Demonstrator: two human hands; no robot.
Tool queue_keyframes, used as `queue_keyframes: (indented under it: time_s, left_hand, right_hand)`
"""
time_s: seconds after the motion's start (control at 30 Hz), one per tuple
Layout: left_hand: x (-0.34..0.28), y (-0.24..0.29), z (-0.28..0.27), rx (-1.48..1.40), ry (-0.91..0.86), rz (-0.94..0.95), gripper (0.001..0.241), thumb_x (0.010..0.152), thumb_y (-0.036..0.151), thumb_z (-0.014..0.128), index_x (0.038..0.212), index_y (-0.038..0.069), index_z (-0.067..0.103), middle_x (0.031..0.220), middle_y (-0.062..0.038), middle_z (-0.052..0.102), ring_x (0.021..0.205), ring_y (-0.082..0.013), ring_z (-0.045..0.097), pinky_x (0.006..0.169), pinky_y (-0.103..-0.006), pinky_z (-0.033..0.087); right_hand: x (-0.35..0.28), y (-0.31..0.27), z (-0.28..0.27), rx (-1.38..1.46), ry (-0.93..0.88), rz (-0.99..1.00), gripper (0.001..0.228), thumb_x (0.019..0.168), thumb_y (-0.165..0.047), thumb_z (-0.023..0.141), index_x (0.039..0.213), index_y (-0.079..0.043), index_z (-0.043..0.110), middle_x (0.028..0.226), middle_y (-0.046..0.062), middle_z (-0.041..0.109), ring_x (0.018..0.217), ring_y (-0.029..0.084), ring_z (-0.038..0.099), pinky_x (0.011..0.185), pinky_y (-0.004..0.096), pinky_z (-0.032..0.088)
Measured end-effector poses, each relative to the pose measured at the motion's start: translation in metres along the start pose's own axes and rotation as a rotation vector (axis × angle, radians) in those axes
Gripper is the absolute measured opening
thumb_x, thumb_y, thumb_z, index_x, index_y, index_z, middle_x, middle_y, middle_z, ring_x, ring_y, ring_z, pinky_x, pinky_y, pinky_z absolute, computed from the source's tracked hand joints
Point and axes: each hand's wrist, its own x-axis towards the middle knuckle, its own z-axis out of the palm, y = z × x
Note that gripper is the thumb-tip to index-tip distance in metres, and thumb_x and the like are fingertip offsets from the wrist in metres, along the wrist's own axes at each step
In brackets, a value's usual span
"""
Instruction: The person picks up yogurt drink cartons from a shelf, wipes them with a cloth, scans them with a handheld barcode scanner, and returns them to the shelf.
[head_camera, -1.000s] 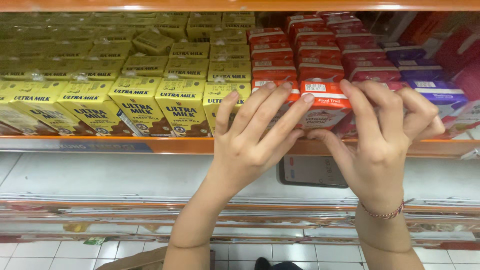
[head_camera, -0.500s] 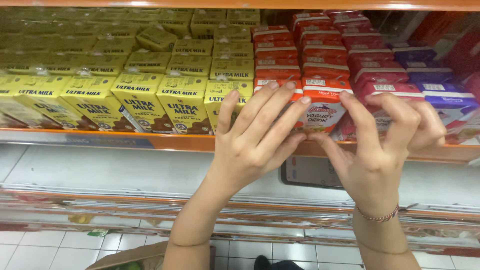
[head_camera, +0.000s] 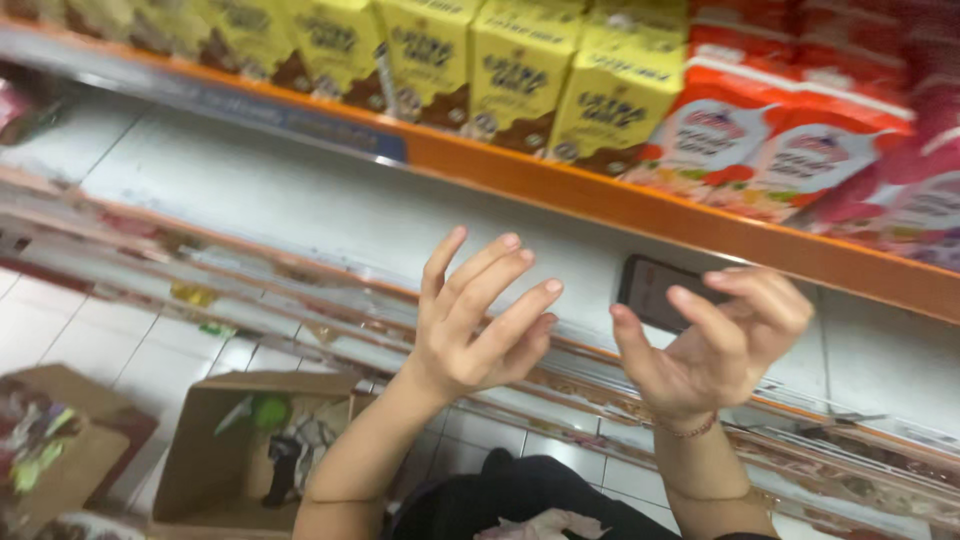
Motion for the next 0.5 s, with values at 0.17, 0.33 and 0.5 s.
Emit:
queue_keyframes:
  time_s: [0.17, 0.33, 0.5]
  left_hand:
    - [-0.086, -0.001, -0.066, 0.075, -0.171, -0.286, 0.042, 0.081, 0.008, 0.076, 0.122, 0.007, 0.068, 0.122, -0.012, 0.064, 0.115, -0.0305, 0.066, 0.108, -0.0507, 0.047]
    - [-0.176, 0.007, -0.145, 0.111, -0.283, -0.63, 0.028, 0.087, 0.01, 0.076, 0.114, 0.007, 0.07, 0.106, -0.009, 0.068, 0.101, -0.0273, 0.067, 0.092, -0.0412, 0.051]
    - [-0.258, 0.005, -0.241, 0.293, -0.313, -0.885, 0.02, 0.088, 0.012, 0.073, 0.108, 0.008, 0.071, 0.098, -0.011, 0.071, 0.095, -0.029, 0.068, 0.085, -0.0406, 0.051]
  right_hand:
    - [-0.04, -0.064, 0.066, 0.453, -0.224, 0.001, 0.037, 0.082, -0.019, 0.087, 0.112, -0.009, 0.067, 0.12, 0.011, 0.051, 0.11, 0.029, 0.056, 0.087, 0.04, 0.054]
    - [-0.063, -0.143, 0.109, 0.687, -0.413, 0.076, 0.029, 0.088, -0.009, 0.081, 0.113, -0.004, 0.068, 0.118, 0.014, 0.056, 0.107, 0.029, 0.063, 0.088, 0.038, 0.057]
    - [-0.092, -0.213, 0.154, 0.75, -0.634, 0.208, 0.029, 0.091, 0.001, 0.076, 0.119, -0.001, 0.067, 0.112, 0.016, 0.063, 0.103, 0.026, 0.064, 0.087, 0.032, 0.054]
